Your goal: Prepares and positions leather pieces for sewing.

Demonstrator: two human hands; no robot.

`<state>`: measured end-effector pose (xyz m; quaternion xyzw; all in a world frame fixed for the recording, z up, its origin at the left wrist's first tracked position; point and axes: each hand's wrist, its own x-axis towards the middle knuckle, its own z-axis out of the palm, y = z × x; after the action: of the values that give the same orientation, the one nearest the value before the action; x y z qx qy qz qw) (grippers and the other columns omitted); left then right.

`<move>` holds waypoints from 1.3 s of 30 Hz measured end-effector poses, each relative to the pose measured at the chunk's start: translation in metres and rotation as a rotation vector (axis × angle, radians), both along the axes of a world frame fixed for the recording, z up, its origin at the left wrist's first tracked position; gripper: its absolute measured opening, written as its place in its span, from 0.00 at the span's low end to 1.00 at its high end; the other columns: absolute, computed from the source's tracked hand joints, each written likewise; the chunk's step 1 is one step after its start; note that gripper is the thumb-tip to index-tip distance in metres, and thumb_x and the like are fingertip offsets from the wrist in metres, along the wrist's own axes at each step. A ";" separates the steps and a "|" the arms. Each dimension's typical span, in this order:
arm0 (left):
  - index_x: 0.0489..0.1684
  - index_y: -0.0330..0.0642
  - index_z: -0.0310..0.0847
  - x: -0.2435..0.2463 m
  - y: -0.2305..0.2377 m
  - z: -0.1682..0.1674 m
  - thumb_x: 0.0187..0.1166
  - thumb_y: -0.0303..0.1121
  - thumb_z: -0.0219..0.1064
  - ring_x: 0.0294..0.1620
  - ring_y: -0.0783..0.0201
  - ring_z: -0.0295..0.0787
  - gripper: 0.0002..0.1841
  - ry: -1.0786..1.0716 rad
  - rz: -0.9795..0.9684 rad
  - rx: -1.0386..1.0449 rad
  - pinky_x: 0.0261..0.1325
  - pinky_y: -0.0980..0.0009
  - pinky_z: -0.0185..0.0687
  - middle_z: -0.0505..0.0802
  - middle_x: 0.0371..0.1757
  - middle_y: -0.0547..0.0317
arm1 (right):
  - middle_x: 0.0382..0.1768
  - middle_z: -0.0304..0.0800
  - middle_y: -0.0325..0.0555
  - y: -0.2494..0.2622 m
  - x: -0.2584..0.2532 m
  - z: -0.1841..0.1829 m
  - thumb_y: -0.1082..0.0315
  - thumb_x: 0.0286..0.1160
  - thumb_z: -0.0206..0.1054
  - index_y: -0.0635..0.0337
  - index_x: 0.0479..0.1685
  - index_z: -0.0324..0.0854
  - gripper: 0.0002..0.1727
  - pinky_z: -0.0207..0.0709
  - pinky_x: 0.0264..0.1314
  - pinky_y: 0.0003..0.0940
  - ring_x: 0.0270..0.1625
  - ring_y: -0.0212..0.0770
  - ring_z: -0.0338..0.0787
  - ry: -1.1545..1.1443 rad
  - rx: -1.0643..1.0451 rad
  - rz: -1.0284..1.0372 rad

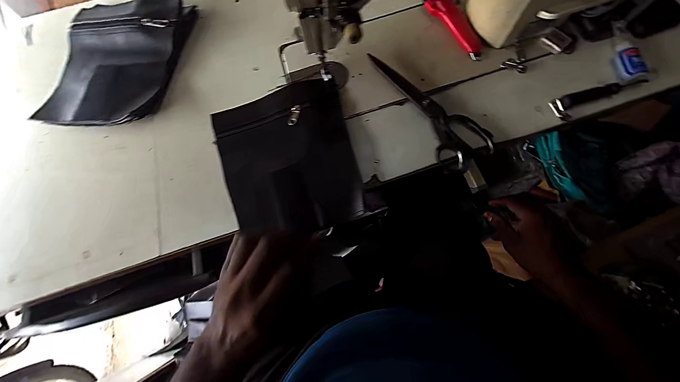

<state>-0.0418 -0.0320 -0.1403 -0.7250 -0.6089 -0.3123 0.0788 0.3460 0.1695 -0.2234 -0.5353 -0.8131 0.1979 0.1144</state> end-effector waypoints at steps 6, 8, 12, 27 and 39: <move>0.56 0.52 0.91 0.005 -0.101 -0.065 0.82 0.36 0.66 0.49 0.57 0.89 0.12 0.010 -0.016 -0.332 0.54 0.62 0.86 0.93 0.46 0.56 | 0.55 0.91 0.51 0.023 0.051 -0.012 0.58 0.80 0.72 0.54 0.52 0.91 0.12 0.85 0.58 0.62 0.55 0.52 0.92 -0.011 -0.036 -0.174; 0.51 0.51 0.92 0.010 -0.105 -0.079 0.83 0.36 0.61 0.47 0.59 0.87 0.12 -0.025 0.029 -0.312 0.54 0.65 0.82 0.92 0.43 0.56 | 0.55 0.91 0.53 0.032 0.064 -0.026 0.58 0.80 0.72 0.55 0.51 0.91 0.12 0.84 0.57 0.62 0.54 0.53 0.91 -0.022 -0.063 -0.202; 0.40 0.50 0.88 0.012 -0.092 -0.090 0.84 0.42 0.51 0.43 0.59 0.85 0.17 0.025 0.080 -0.253 0.49 0.64 0.79 0.90 0.37 0.57 | 0.47 0.92 0.52 0.050 0.067 -0.039 0.58 0.81 0.71 0.56 0.49 0.91 0.12 0.83 0.57 0.63 0.52 0.53 0.91 -0.041 -0.184 -0.219; 0.36 0.48 0.88 0.014 -0.089 -0.086 0.83 0.42 0.51 0.41 0.58 0.86 0.18 0.070 0.135 -0.332 0.47 0.63 0.78 0.91 0.35 0.56 | 0.55 0.90 0.64 0.012 0.046 -0.088 0.47 0.78 0.68 0.65 0.52 0.86 0.26 0.78 0.59 0.71 0.61 0.66 0.89 -0.780 -0.848 0.047; 0.35 0.50 0.87 0.015 -0.087 -0.089 0.83 0.43 0.50 0.39 0.59 0.84 0.18 0.061 0.151 -0.298 0.45 0.64 0.77 0.90 0.34 0.59 | 0.38 0.91 0.57 0.042 0.063 -0.112 0.57 0.81 0.66 0.61 0.40 0.86 0.15 0.82 0.47 0.63 0.43 0.57 0.92 -0.474 -0.757 -0.172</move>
<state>-0.0268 -0.1188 -0.2293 -0.6901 -0.6983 -0.1896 0.0120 0.4087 0.2113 -0.3354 -0.6357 -0.6398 0.3429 -0.2627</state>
